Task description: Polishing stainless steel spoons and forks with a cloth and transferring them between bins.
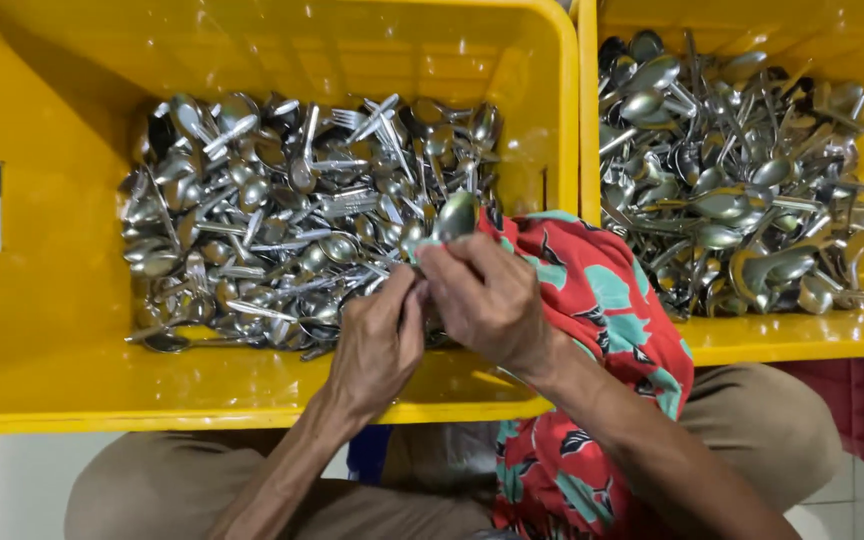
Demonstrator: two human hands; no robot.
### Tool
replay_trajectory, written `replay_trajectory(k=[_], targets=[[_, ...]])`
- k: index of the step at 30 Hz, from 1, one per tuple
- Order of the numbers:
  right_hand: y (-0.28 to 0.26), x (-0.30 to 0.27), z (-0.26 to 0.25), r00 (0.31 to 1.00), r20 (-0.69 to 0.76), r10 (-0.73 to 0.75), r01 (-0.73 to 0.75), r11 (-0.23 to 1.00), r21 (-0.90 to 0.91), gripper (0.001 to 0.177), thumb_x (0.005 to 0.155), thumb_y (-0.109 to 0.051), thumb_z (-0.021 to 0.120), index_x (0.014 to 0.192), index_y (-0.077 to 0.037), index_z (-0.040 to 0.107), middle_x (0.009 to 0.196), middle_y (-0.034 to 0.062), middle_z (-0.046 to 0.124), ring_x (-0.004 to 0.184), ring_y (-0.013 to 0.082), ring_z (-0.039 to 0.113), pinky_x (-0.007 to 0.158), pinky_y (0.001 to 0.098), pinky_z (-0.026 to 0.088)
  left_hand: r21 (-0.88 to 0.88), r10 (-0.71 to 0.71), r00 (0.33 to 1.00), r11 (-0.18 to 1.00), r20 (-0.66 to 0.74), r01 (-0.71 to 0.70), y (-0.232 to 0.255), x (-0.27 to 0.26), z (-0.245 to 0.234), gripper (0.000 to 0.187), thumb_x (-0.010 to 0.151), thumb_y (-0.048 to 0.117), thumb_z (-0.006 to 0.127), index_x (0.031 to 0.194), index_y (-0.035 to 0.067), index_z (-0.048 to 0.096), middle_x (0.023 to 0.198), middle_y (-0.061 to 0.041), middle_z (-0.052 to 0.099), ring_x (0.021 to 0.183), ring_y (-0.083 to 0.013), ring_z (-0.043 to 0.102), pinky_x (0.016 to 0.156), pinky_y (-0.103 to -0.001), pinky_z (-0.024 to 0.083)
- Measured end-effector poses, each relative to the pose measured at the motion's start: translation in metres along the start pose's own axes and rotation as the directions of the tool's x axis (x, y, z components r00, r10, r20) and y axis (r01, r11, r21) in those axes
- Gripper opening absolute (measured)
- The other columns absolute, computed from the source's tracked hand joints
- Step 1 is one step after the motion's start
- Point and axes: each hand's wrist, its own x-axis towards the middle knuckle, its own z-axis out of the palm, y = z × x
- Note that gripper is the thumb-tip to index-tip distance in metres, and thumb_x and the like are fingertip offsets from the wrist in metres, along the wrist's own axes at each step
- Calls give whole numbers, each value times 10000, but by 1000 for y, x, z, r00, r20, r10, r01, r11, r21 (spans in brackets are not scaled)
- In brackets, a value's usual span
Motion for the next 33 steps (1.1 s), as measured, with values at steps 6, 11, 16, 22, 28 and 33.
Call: replay_trajectory(k=[6, 11, 16, 22, 28, 33], targets=[[-7, 35, -7, 986, -80, 148, -146, 989, 27, 155, 1033, -83, 584, 934, -3, 673, 744, 82, 496, 588, 308, 573, 522, 390, 515, -181, -122, 993, 976, 1, 120, -5, -3, 0, 202, 1030, 38, 489, 912, 51, 652, 553, -85, 632, 413, -181, 540, 443, -298, 465], [15, 16, -4, 995, -65, 69, -74, 994, -74, 103, 1003, -75, 611, 966, -26, 694, 746, 96, 543, 589, 297, 576, 530, 375, 528, -268, -112, 993, 957, 26, 115, -8, -2, 3, 221, 1034, 77, 486, 863, 86, 625, 505, -56, 556, 431, -165, 471, 470, -305, 428], [-1, 20, -11, 986, -102, 129, -145, 974, -172, 272, 1029, -103, 568, 1103, 154, 620, 732, 174, 462, 538, 332, 498, 525, 394, 509, -244, -116, 993, 962, 38, 121, -2, 4, -2, 210, 1027, 116, 496, 878, 104, 643, 488, -61, 510, 443, -184, 469, 489, -319, 435], [26, 26, -23, 821, 23, 570, -556, 791, 254, 178, 1048, -98, 592, 1014, 58, 668, 857, 249, 668, 810, 436, 682, 752, 498, 520, -181, -98, 995, 978, 34, 103, 9, 5, -7, 211, 1018, 144, 544, 859, 109, 679, 486, -80, 546, 415, -192, 472, 469, -321, 429], [4, 29, -36, 469, 346, 813, -857, 323, 402, 257, 872, -217, 826, 1060, -54, 761, 727, 62, 682, 698, 100, 564, 712, 303, 541, 256, -46, 991, 964, -126, 77, -11, -4, 9, 133, 1016, 163, 629, 1063, 73, 714, 766, -86, 634, 625, -235, 650, 523, -343, 515], [-1, 34, -36, 481, 505, 717, -876, 369, 310, 86, 872, -158, 792, 919, -88, 781, 534, 16, 622, 542, 62, 525, 551, 227, 468, -189, -308, 950, 931, 54, 313, -4, 7, 0, 363, 1030, 234, 565, 1239, -61, 604, 896, -217, 669, 788, -345, 711, 638, -424, 586]])
